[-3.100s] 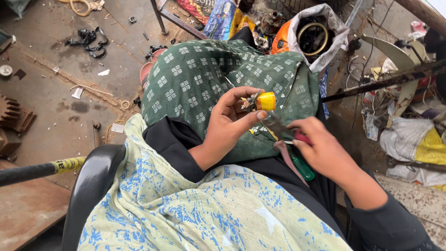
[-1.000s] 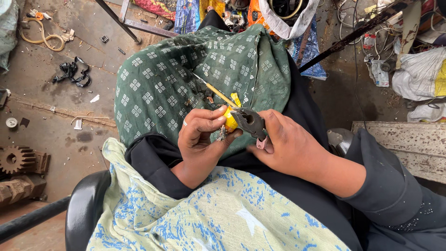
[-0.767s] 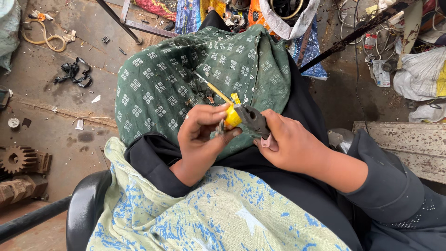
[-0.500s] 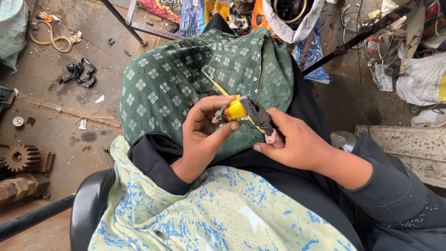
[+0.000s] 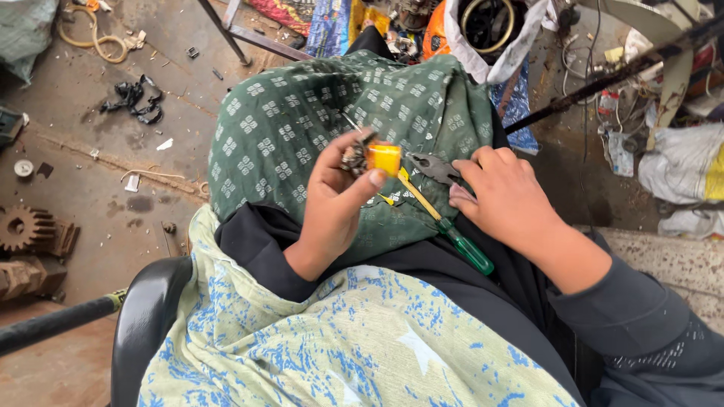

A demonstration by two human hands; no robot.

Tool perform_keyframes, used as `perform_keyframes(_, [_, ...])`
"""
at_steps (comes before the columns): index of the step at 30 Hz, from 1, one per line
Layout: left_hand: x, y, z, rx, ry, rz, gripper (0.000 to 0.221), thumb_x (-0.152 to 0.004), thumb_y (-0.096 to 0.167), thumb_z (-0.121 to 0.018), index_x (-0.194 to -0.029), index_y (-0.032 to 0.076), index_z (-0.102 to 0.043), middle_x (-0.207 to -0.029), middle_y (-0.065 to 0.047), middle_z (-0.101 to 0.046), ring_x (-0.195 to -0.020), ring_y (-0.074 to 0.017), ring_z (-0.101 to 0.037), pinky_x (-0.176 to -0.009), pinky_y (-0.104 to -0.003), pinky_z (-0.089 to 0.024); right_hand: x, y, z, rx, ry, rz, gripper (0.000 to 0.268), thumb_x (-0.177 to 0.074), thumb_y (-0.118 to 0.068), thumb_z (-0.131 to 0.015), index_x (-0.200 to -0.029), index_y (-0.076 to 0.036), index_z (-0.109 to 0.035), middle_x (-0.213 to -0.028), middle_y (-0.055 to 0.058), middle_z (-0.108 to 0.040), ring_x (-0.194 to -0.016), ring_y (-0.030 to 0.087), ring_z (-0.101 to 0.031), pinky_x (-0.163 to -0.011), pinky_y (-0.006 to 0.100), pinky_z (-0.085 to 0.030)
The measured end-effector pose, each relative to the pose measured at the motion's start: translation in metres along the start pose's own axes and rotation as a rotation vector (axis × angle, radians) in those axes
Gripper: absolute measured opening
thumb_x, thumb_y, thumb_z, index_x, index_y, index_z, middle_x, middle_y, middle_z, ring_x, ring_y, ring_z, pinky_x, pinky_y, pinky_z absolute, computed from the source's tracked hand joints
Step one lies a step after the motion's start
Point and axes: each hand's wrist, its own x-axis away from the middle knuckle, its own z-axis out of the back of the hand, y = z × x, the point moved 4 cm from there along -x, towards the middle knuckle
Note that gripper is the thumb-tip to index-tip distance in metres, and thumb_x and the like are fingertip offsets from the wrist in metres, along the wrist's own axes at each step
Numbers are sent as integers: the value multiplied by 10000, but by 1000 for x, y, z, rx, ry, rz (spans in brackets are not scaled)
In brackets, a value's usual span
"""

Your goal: The person manipulates a small yellow motor and circuit board with wires by hand and using pliers. They use a screwdriver to probe the component and pliers to strip or cut wires while working at a desk.

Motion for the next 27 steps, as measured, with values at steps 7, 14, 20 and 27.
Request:
perform_keyframes(7, [1,3,-9,-122,-151,-42,370,-1042,7,-656,-1341,60,-445,-1520,-170,-541,-1306,-161,-585,-1128,-321,-482,6,-23,4,-93,-5,92,397,-803,-325,-805,-1088,-80,-677,-1027,86,-637,-963,315,-650,-833,454,-528])
perform_keyframes(14, [-1,-2,-7,26,-161,111,358,-1070,95,-594,-1330,97,-347,-1464,-246,-590,-1118,-208,-639,-968,-380,-543,10,-41,-16,-104,-197,21,438,-767,-309,-803,-1102,-53,-687,-925,131,-664,-817,320,-686,-632,431,-545])
perform_keyframes(20, [4,10,-17,-102,-278,-82,339,-1085,15,-649,-1318,83,-413,-1429,-216,-593,-1325,-174,-579,-1136,-295,-477,7,-33,46,-640,11,-94,237,-913,-33,-693,-1149,-11,-706,-1075,87,-719,-931,176,-743,-771,289,-593])
perform_keyframes(27, [10,16,-26,-459,-280,-211,437,-968,-46,-744,-1279,91,-471,-1522,-160,-560,-1283,-184,-658,-1025,-313,-595,-9,-56,78,-547,197,127,200,-908,34,-699,-1108,50,-704,-1067,141,-748,-944,215,-765,-851,307,-601])
